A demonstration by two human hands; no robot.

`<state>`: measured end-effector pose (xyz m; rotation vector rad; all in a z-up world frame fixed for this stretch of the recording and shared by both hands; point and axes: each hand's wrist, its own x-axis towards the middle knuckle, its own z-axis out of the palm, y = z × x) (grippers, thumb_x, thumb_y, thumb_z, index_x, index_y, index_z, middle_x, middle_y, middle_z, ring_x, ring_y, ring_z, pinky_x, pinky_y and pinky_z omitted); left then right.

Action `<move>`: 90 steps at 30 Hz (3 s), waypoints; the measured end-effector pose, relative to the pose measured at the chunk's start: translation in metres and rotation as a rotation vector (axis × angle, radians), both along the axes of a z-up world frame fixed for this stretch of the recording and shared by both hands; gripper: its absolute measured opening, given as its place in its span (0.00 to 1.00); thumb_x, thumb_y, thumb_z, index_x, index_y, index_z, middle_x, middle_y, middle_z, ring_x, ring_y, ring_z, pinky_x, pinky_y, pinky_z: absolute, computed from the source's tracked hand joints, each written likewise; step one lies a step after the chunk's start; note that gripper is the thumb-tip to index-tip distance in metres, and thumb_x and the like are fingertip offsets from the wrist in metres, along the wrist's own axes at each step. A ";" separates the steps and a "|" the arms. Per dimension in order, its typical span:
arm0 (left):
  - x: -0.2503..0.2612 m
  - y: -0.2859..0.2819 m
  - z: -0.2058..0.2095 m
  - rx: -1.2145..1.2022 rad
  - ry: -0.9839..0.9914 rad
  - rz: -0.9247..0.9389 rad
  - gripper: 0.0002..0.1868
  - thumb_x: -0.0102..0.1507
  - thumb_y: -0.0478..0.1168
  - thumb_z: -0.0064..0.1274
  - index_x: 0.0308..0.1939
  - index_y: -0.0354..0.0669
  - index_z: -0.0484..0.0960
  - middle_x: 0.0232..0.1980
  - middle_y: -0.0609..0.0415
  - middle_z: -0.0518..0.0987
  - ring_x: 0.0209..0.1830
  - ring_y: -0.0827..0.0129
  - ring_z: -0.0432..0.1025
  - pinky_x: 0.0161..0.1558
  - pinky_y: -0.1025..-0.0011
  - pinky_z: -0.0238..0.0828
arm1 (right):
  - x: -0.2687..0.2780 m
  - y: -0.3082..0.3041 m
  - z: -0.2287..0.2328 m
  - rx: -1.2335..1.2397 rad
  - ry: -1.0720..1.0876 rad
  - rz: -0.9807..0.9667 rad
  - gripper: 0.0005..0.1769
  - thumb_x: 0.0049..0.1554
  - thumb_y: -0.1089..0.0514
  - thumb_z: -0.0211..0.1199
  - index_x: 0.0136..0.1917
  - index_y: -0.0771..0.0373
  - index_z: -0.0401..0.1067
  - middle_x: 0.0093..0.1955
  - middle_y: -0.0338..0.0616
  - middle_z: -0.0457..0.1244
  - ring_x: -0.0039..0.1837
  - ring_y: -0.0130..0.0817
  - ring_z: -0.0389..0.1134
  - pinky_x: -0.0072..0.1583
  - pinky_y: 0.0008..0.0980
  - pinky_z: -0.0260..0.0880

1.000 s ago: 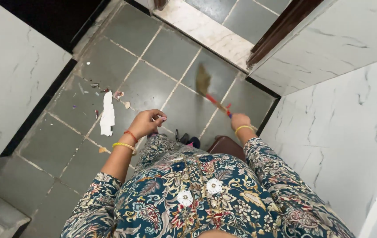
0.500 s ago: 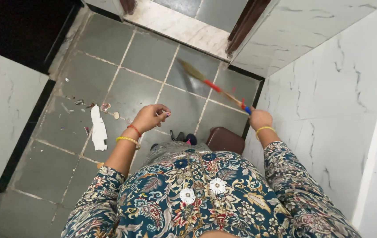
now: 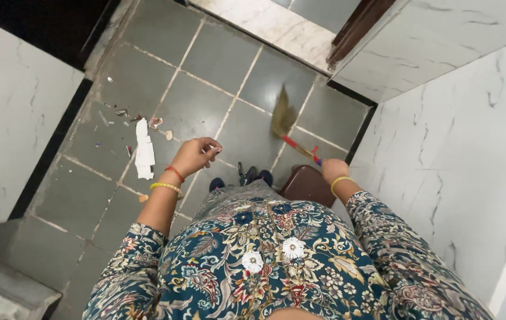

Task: The person sweeps debris from a tiled floor using a small broom, moving items into a pile near a staircase.

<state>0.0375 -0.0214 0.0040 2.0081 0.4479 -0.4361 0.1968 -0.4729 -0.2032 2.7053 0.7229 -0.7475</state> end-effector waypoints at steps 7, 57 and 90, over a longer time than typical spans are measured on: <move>-0.002 -0.002 0.003 -0.012 -0.005 0.027 0.13 0.65 0.47 0.55 0.48 0.45 0.86 0.29 0.55 0.83 0.23 0.74 0.77 0.29 0.72 0.74 | -0.011 0.112 -0.031 0.081 0.098 0.275 0.13 0.60 0.59 0.54 0.53 0.58 0.78 0.50 0.50 0.72 0.53 0.47 0.75 0.53 0.44 0.75; 0.028 0.069 -0.007 -0.008 0.000 0.355 0.13 0.65 0.46 0.55 0.49 0.47 0.85 0.30 0.54 0.84 0.24 0.73 0.78 0.28 0.72 0.75 | 0.233 0.206 0.012 0.109 -0.139 -0.015 0.17 0.66 0.56 0.48 0.62 0.58 0.74 0.54 0.54 0.72 0.57 0.52 0.74 0.57 0.49 0.73; 0.182 0.276 -0.002 -0.031 -0.113 0.717 0.17 0.65 0.45 0.56 0.56 0.46 0.82 0.29 0.55 0.83 0.23 0.74 0.77 0.25 0.74 0.71 | 0.416 0.489 0.028 0.008 0.107 0.487 0.18 0.58 0.48 0.60 0.54 0.60 0.78 0.54 0.53 0.71 0.58 0.50 0.73 0.59 0.47 0.73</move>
